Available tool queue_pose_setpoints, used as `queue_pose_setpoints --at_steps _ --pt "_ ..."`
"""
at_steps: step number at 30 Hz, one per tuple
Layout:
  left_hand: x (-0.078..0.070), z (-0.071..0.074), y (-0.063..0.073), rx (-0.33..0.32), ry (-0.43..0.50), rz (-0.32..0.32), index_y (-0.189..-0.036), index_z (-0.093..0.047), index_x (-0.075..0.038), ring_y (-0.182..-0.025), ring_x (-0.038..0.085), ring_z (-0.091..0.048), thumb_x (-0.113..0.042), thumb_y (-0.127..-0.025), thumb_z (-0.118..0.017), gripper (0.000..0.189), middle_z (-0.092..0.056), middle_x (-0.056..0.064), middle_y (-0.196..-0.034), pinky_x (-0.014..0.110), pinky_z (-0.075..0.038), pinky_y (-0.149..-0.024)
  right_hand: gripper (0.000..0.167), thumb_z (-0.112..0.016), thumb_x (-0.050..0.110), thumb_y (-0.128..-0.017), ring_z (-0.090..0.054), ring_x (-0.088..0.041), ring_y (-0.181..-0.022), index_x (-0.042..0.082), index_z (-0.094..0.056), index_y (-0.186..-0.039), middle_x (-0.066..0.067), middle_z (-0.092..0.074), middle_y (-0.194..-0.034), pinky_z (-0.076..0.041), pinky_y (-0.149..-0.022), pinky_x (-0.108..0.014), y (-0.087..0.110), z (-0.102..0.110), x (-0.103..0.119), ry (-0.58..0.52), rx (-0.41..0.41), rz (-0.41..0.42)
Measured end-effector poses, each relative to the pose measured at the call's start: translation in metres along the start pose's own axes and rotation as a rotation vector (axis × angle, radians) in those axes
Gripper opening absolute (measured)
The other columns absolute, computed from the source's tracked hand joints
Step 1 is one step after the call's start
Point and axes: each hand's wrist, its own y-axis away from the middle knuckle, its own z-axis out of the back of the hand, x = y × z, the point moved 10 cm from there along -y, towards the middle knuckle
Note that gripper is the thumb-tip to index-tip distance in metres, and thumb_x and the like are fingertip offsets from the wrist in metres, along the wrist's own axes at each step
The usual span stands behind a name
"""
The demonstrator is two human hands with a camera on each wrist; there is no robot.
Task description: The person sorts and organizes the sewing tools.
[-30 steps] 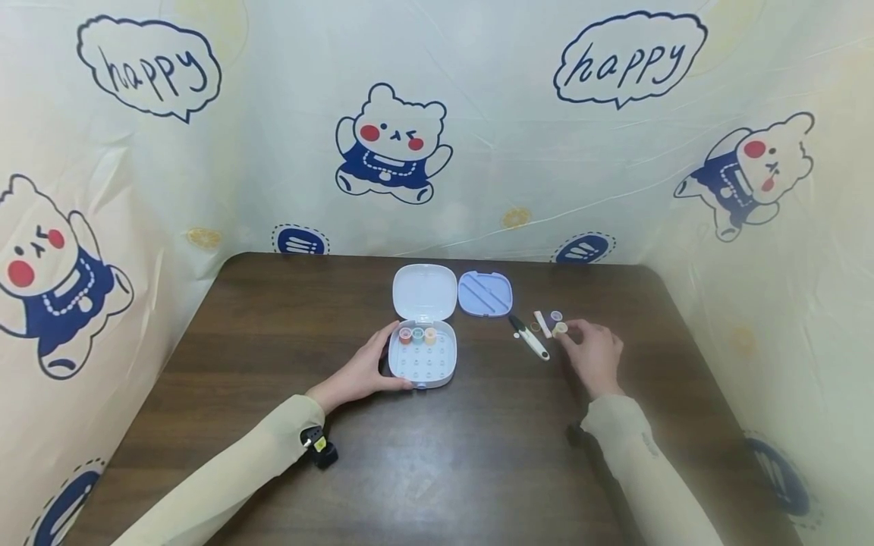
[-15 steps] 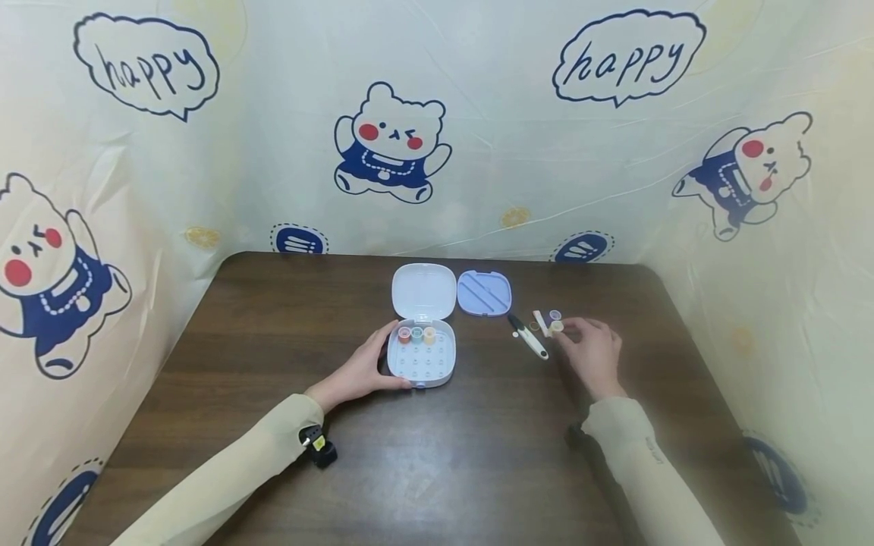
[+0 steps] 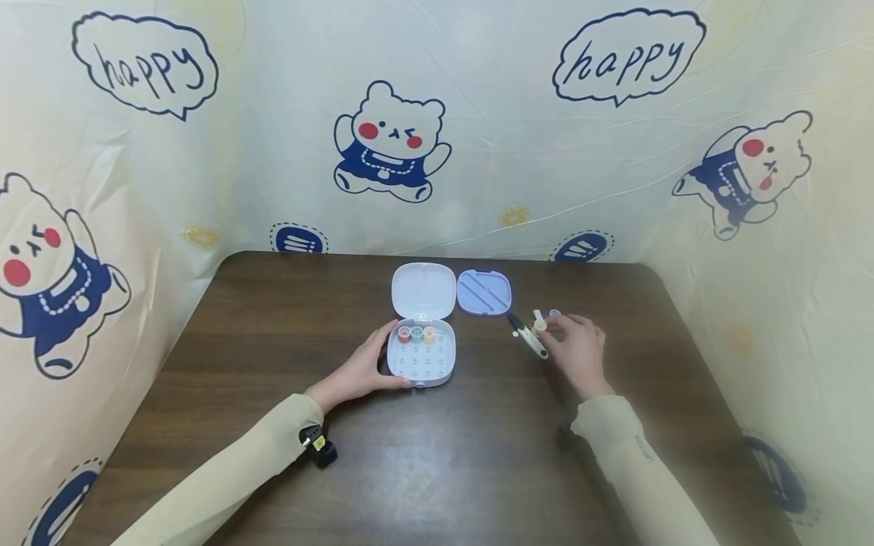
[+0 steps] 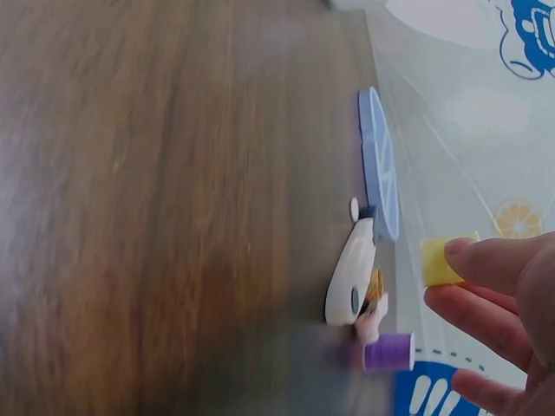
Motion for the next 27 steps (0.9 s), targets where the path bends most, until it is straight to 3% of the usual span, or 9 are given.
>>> queue_pose_setpoints --at_steps 27 --pt "-0.001 0.001 0.001 0.001 0.006 0.006 -0.167 -0.014 -0.011 -0.153 0.030 -0.031 -0.048 -0.076 -0.093 0.126 -0.025 0.016 -0.167 0.051 -0.027 -0.123 0.021 -0.081 0.017 -0.092 -0.051 -0.042 -0.131 0.004 -0.077 -0.108 -0.014 -0.079 -0.100 -0.024 -0.111 -0.067 -0.011 -0.030 0.055 -0.019 0.080 0.101"
